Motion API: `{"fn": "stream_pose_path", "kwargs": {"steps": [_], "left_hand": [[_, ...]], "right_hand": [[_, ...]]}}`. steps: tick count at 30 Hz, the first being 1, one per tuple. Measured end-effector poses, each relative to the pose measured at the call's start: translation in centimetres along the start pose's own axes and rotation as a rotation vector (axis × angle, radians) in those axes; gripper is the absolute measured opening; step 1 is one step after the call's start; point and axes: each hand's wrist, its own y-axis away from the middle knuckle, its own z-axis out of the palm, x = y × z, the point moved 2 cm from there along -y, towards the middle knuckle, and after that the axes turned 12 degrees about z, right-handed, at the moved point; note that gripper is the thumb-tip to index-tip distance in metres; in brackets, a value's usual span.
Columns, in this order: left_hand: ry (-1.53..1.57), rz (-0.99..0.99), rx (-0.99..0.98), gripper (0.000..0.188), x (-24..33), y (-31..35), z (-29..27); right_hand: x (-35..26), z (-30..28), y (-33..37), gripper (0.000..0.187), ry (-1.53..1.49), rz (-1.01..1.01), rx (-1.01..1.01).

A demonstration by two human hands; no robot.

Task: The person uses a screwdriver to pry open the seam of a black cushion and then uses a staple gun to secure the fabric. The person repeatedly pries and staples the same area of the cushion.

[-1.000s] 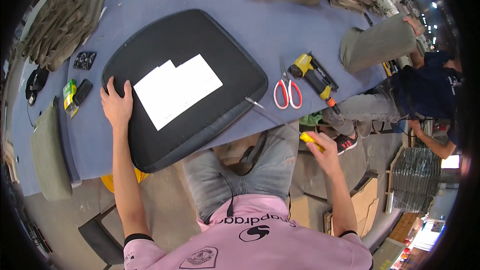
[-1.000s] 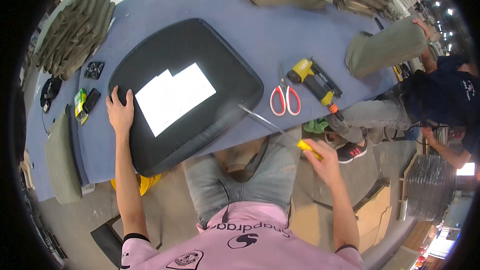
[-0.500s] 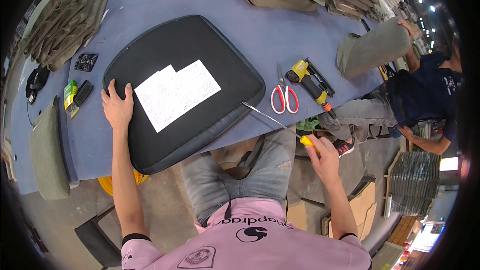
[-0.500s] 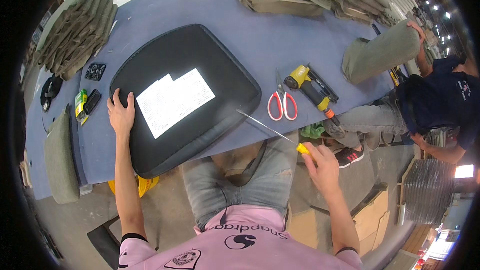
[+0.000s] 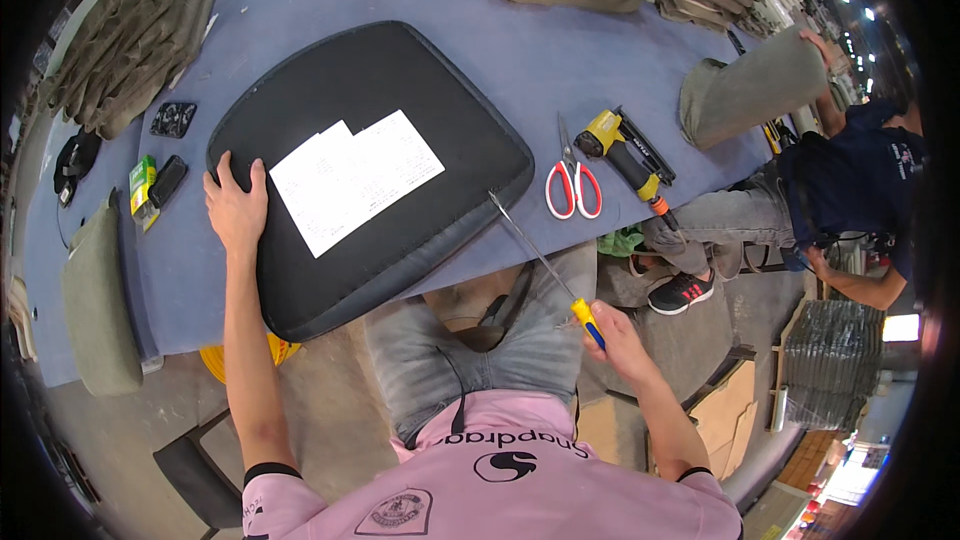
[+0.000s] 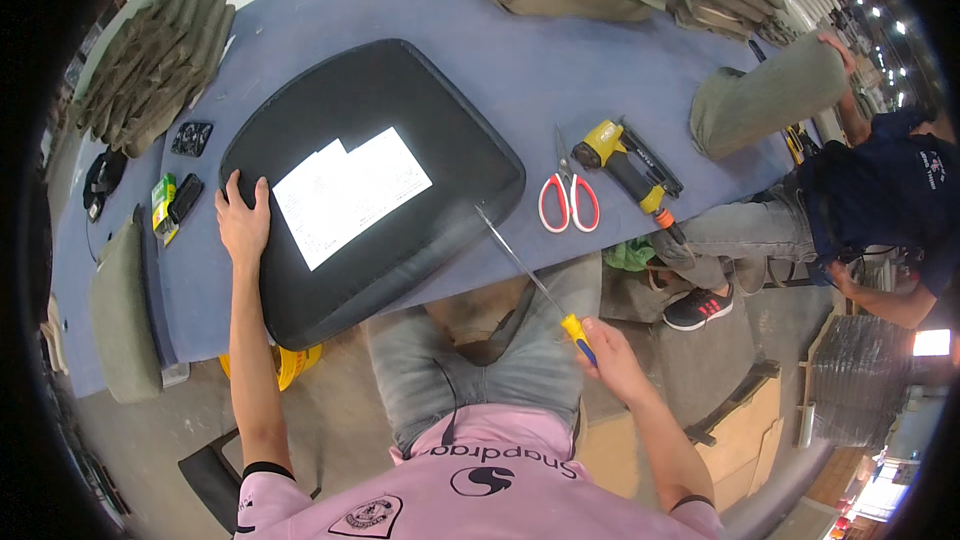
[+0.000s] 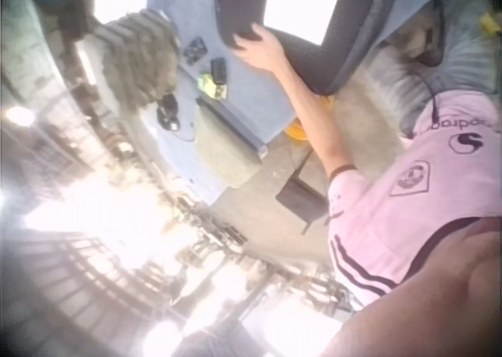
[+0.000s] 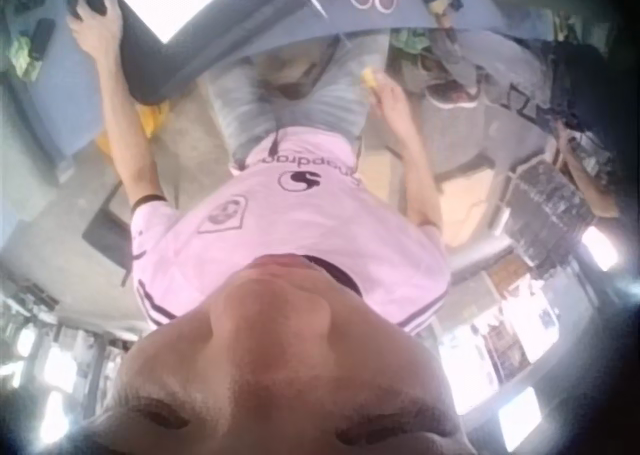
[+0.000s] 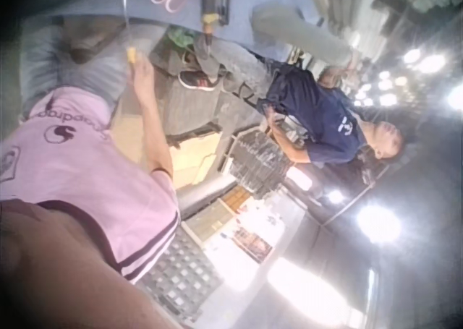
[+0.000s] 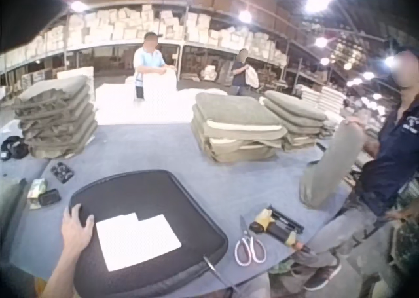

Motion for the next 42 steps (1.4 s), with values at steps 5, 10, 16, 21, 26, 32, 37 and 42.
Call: {"fn": "stream_pose_path", "kwargs": {"steps": [5, 10, 16, 21, 26, 32, 37, 42], "left_hand": [[0.009, 0.002, -0.005, 0.078, 0.0, -0.3, 0.0], [0.014, -0.023, -0.02, 0.078, 0.1, -0.2, -0.1], [0.017, -0.02, -0.023, 0.078, 0.1, -0.1, -0.1], [-0.019, -0.024, -0.03, 0.078, 0.0, -0.3, -0.1], [0.014, -0.04, -0.043, 0.081, -0.2, -0.3, -0.1], [0.027, -0.032, -0.041, 0.08, 0.1, -0.3, -0.1], [0.022, -0.041, -0.04, 0.08, 0.1, -0.3, 0.0], [0.012, -0.046, -0.042, 0.079, -0.2, -0.3, 0.0]], "right_hand": [[2.8, 0.1, -2.8, 0.056, -0.559, 0.256, -0.624], [5.6, 1.6, -4.8, 0.043, -0.174, -0.243, 0.047], [1.4, -3.3, 0.3, 0.033, 0.034, -0.279, 0.099], [-4.0, -8.5, 1.2, 0.031, 0.633, -0.007, 0.112], [-7.0, -8.3, 3.3, 0.027, 0.526, -0.112, 0.069], [-7.0, -8.9, 3.6, 0.032, 0.357, -0.387, 0.28], [-4.1, -7.9, -0.4, 0.032, 0.336, -0.535, 0.435], [-3.0, -7.5, -1.1, 0.033, 0.352, -0.575, 0.409]]}}
